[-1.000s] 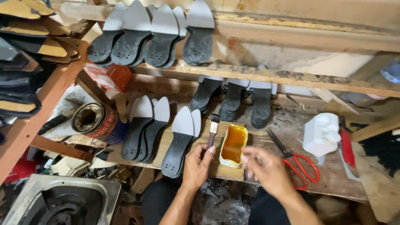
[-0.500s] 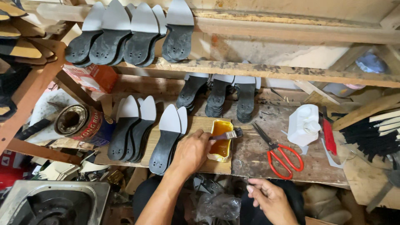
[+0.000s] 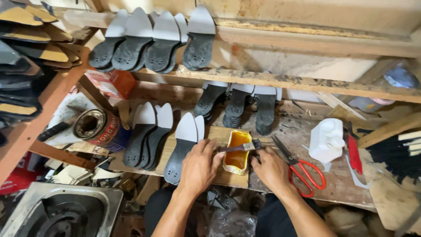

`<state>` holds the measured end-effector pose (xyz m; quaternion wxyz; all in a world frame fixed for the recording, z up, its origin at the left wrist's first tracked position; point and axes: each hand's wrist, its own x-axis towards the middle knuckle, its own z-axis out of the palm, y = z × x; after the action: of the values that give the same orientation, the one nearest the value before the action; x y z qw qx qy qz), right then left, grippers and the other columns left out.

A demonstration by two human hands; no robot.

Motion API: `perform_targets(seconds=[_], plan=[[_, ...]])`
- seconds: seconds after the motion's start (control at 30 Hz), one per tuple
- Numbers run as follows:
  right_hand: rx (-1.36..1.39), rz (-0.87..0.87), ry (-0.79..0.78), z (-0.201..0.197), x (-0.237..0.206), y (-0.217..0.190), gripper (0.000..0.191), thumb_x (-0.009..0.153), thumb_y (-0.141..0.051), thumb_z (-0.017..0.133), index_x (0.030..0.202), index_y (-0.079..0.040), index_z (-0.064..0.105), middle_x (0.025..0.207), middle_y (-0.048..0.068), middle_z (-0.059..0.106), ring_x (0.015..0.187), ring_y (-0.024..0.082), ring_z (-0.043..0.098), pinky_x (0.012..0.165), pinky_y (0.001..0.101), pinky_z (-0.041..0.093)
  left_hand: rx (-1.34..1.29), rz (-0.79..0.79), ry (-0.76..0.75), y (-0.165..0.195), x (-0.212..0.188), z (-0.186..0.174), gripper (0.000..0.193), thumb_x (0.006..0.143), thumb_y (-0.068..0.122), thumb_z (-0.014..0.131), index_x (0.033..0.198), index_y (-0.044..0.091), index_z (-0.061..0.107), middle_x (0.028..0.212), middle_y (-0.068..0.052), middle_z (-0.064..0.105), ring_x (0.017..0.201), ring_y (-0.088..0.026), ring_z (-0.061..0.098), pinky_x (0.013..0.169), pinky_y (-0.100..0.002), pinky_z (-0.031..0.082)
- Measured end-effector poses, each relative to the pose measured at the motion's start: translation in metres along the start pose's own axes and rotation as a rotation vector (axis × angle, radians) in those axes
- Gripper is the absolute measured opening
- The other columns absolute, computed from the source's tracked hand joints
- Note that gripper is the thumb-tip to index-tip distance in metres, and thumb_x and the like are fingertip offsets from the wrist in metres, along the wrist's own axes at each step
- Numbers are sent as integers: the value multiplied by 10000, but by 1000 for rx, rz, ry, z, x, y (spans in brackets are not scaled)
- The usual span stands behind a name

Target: The person repeatedly picks up black shoe sole parts, applies a yellowish adhesive with a brush, and places them on a wooden shelf. The person also briefly handles a pair of finished slippers and a metal rod.

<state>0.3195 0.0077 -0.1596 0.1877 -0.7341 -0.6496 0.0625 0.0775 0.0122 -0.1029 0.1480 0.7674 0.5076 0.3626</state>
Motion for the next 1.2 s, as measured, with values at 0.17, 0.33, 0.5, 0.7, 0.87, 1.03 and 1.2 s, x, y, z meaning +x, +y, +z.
perform_targets(seconds=[0.17,0.33,0.5,0.7,0.87,1.03,1.2], plan=[[-31,-76,28,8,9,15,381,795,-254,725,1112,-44,737,1174,166,689,961,356,702,845,461,559,-8,-125,41,-23,-23,-28,409,958,307,639,1237,8,668,1230,-170,656,1115,-366,625,942,-446,496],[92,-55,-23,13,9,33,378,774,-274,743,1097,-78,756,992,115,742,884,311,715,798,432,569,112,-247,156,-57,-38,-43,409,936,310,647,1193,-5,684,1226,-180,664,1139,-385,616,955,-451,492],[247,-5,93,19,-2,33,294,824,-245,757,1070,-82,761,917,61,728,689,217,680,669,349,553,105,-438,52,-81,-35,-40,509,912,353,678,1261,-15,644,1232,-238,659,1132,-423,624,942,-467,504],[354,-45,189,22,-15,34,192,858,-166,744,1025,-75,772,843,42,690,642,146,653,622,299,533,-4,-542,-65,-84,-15,-33,688,820,422,795,1290,-43,603,1214,-288,658,1141,-394,644,961,-466,488],[367,-57,215,25,-16,32,181,861,-154,744,1018,-70,777,819,51,671,643,157,643,616,304,520,-132,-700,-332,-75,-8,-28,605,794,402,803,1212,-11,663,1076,-219,747,997,-300,746,925,-410,550],[491,-41,207,9,-24,24,192,901,-160,731,1064,-65,763,837,59,682,705,150,649,612,313,512,-492,-768,-208,-75,-26,-30,475,805,281,776,1164,-16,686,988,-191,776,901,-279,756,843,-403,576],[566,-98,281,-16,-64,-17,185,910,-150,717,1063,-52,752,881,51,696,733,133,666,642,282,534,-1390,-753,85,-72,-64,-30,536,784,155,716,1259,16,508,1012,-109,727,907,-254,759,837,-420,605]])
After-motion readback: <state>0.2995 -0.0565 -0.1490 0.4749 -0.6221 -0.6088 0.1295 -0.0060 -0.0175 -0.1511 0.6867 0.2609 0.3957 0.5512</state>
